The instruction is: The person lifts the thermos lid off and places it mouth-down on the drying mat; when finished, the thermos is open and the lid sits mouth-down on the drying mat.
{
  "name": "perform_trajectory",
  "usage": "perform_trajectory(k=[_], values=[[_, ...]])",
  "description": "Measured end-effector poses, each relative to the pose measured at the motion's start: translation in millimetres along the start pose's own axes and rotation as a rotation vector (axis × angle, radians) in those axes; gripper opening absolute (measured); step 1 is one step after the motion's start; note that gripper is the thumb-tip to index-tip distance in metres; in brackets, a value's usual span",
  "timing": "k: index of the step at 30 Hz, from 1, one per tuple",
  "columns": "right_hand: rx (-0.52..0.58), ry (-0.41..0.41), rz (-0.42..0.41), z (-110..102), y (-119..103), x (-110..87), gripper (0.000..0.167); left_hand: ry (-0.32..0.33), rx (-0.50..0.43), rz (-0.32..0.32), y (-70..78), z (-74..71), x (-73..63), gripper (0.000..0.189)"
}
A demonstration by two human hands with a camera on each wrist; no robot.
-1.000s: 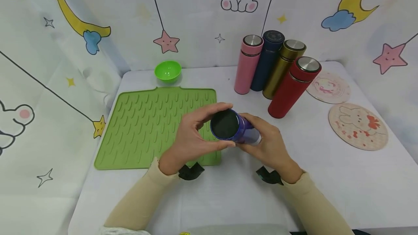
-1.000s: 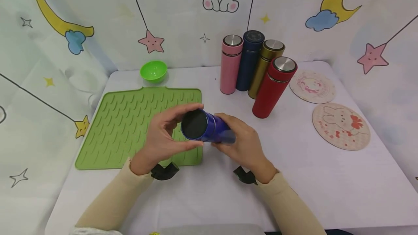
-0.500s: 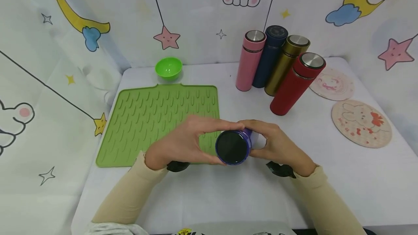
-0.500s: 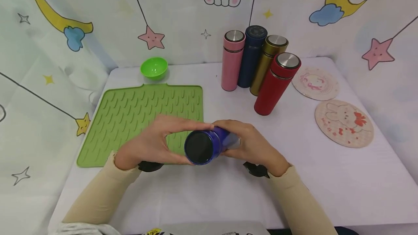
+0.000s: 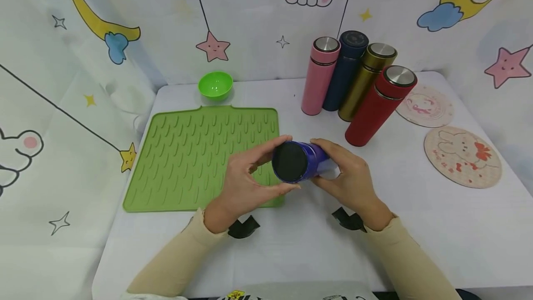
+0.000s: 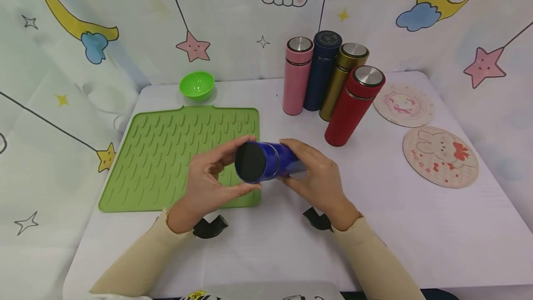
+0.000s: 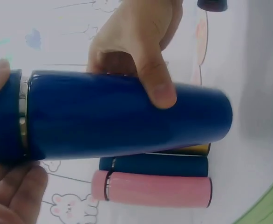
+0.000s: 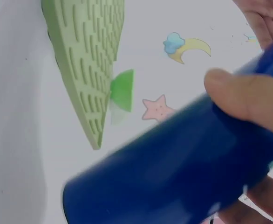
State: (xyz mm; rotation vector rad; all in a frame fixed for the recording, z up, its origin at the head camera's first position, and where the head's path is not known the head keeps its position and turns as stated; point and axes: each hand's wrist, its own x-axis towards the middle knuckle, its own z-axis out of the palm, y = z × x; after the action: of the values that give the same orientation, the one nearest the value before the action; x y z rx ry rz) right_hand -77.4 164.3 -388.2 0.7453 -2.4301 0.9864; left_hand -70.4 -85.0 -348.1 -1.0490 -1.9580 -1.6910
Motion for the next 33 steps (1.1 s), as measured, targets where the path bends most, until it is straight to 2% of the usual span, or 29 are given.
perform_trajectory(k=[3, 6, 8, 10, 14, 16, 18, 21, 24, 26, 30, 33], values=[[0.013, -0.035, -0.005, -2, 2, 0.4, 0.084, -0.05, -0.026, -0.044, 0.9, -4.2, 0.4, 0.089], [0.045, -0.09, 0.001, -4, 6, -0.4, 0.085, -0.156, -0.054, -0.084, 2.8, -12.2, 5.5, 0.094], [0.061, -0.145, 0.006, -6, 8, -1.5, 0.087, -0.246, -0.073, -0.087, 5.1, -17.9, 11.1, 0.095], [0.095, -0.214, 0.008, -9, 10, -2.8, 0.089, -0.35, -0.073, -0.058, 8.4, -22.8, 17.5, 0.092], [0.176, -0.332, 0.002, -14, 12, -5.4, 0.091, -0.557, -0.013, 0.042, 16.2, -29.3, 27.1, 0.084], [0.219, -0.362, -0.016, -16, 13, -5.7, 0.089, -0.623, 0.026, 0.083, 19.1, -30.0, 29.7, 0.08], [0.247, -0.368, -0.043, -17, 15, -5.6, 0.084, -0.652, 0.044, 0.107, 21.0, -28.5, 30.4, 0.077], [0.269, -0.362, -0.077, -17, 17, -5.5, 0.083, -0.633, 0.058, 0.141, 19.8, -24.9, 28.0, 0.073], [0.249, -0.328, -0.07, -17, 18, -6.2, 0.087, -0.546, 0.067, 0.15, 16.7, -19.8, 22.8, 0.072], [0.215, -0.285, -0.06, -16, 19, -6.9, 0.09, -0.45, 0.094, 0.13, 14.5, -14.9, 18.1, 0.074], [0.107, -0.165, -0.055, -10, 18, -8.4, 0.09, -0.213, 0.153, 0.029, 10.7, -2.0, 8.5, 0.077], [0.037, -0.103, -0.043, -6, 17, -9.8, 0.089, -0.088, 0.169, -0.036, 9.4, 5.7, 2.9, 0.077]])
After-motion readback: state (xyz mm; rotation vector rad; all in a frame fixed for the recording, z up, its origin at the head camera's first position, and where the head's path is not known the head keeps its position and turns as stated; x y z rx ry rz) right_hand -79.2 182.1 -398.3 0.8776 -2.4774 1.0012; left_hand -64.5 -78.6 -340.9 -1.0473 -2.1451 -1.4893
